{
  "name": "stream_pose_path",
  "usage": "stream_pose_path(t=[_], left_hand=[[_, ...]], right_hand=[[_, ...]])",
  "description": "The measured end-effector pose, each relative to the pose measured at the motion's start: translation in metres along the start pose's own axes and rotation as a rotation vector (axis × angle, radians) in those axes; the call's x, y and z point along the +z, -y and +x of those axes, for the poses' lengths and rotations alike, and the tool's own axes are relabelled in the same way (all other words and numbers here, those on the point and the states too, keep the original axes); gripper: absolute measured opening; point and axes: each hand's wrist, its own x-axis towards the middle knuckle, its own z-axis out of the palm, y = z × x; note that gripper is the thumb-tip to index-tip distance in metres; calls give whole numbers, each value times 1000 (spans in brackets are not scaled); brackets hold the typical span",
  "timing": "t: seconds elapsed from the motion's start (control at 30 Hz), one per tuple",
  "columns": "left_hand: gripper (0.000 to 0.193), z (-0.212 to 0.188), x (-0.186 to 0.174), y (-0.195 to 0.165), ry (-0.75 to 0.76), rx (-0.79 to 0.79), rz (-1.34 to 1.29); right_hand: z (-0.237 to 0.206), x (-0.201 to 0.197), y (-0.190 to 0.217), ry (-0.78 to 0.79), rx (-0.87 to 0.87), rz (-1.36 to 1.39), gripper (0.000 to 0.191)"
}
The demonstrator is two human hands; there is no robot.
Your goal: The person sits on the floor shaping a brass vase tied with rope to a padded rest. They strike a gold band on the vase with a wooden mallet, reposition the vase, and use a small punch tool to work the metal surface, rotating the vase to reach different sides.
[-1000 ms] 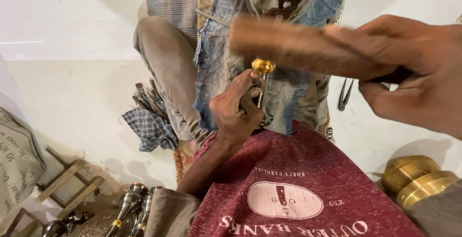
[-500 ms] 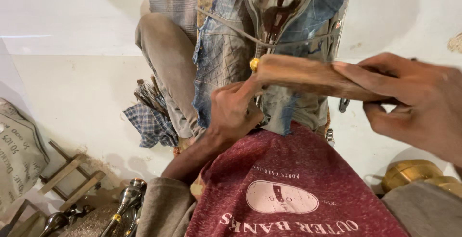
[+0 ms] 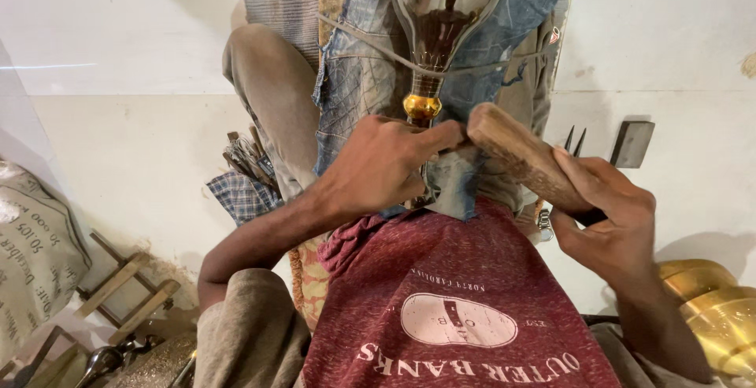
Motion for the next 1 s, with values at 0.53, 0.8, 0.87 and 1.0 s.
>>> stream_pose_path(t=[0.53,0.8,0.87,1.0], left_hand=[[55,-3,-9,17,-299,221,-244],[66,-7,20,39,-384,215,-225],[67,-7,22,45,-367,217,-219],[62,-4,28,51,-375,221,-242]], right_hand=[[-45,56,39,-301,344,-212,32],[2,34,2,-116,48,57,57],[16,18,4,-67,-53,51,53],[49,-17,38,195,-61,-364,58]])
